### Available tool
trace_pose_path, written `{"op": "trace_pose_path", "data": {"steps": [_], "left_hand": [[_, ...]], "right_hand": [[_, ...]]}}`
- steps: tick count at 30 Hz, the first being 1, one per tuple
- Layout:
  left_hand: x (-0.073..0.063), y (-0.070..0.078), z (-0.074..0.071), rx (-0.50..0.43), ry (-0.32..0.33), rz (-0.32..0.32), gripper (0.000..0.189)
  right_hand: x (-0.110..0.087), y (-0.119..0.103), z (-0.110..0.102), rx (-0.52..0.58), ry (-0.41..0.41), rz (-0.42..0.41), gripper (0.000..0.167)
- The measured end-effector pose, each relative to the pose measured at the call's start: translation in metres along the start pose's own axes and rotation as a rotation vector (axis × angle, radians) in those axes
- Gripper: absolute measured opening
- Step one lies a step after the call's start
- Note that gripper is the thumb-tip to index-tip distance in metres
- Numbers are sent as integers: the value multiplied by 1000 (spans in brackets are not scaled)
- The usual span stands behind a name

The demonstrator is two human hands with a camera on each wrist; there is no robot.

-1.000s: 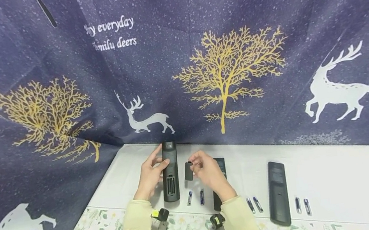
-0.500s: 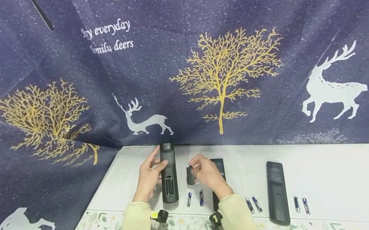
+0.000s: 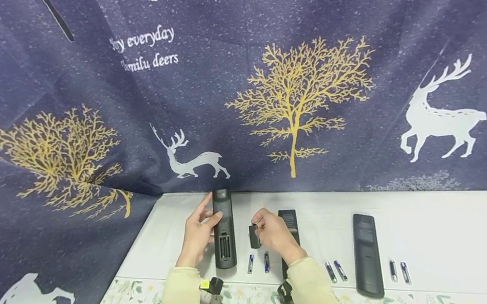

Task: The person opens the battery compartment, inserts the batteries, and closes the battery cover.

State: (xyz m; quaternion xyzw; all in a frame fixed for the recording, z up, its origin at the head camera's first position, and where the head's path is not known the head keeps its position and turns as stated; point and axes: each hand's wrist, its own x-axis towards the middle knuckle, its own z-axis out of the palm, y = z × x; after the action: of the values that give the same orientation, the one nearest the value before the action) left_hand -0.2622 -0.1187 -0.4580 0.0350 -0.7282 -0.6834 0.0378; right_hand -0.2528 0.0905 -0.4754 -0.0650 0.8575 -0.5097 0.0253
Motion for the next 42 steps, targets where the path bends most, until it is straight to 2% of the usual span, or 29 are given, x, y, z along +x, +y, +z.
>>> {"op": "trace_pose_path", "data": {"steps": [6, 12, 22, 28, 34, 42], "left_hand": [[0, 1, 1, -2, -6, 0, 63], [-1, 1, 1, -3, -6, -5, 62], [1, -1, 1, 16, 7, -13, 64], [0, -2, 1, 0, -4, -7, 63], [-2, -1, 0, 5, -12, -4, 62], [-2, 0, 3, 5, -19, -14, 63]], "right_hand": [[1, 2, 1, -57, -5, -16, 21], [1, 1, 2, -177, 17, -46, 25], [1, 4, 6, -293, 14, -29, 32], [0, 6, 8, -314, 8, -15, 37], [-2, 6, 9, -354, 32, -52, 30], [-6, 4, 8, -350, 26, -20, 42]]}}
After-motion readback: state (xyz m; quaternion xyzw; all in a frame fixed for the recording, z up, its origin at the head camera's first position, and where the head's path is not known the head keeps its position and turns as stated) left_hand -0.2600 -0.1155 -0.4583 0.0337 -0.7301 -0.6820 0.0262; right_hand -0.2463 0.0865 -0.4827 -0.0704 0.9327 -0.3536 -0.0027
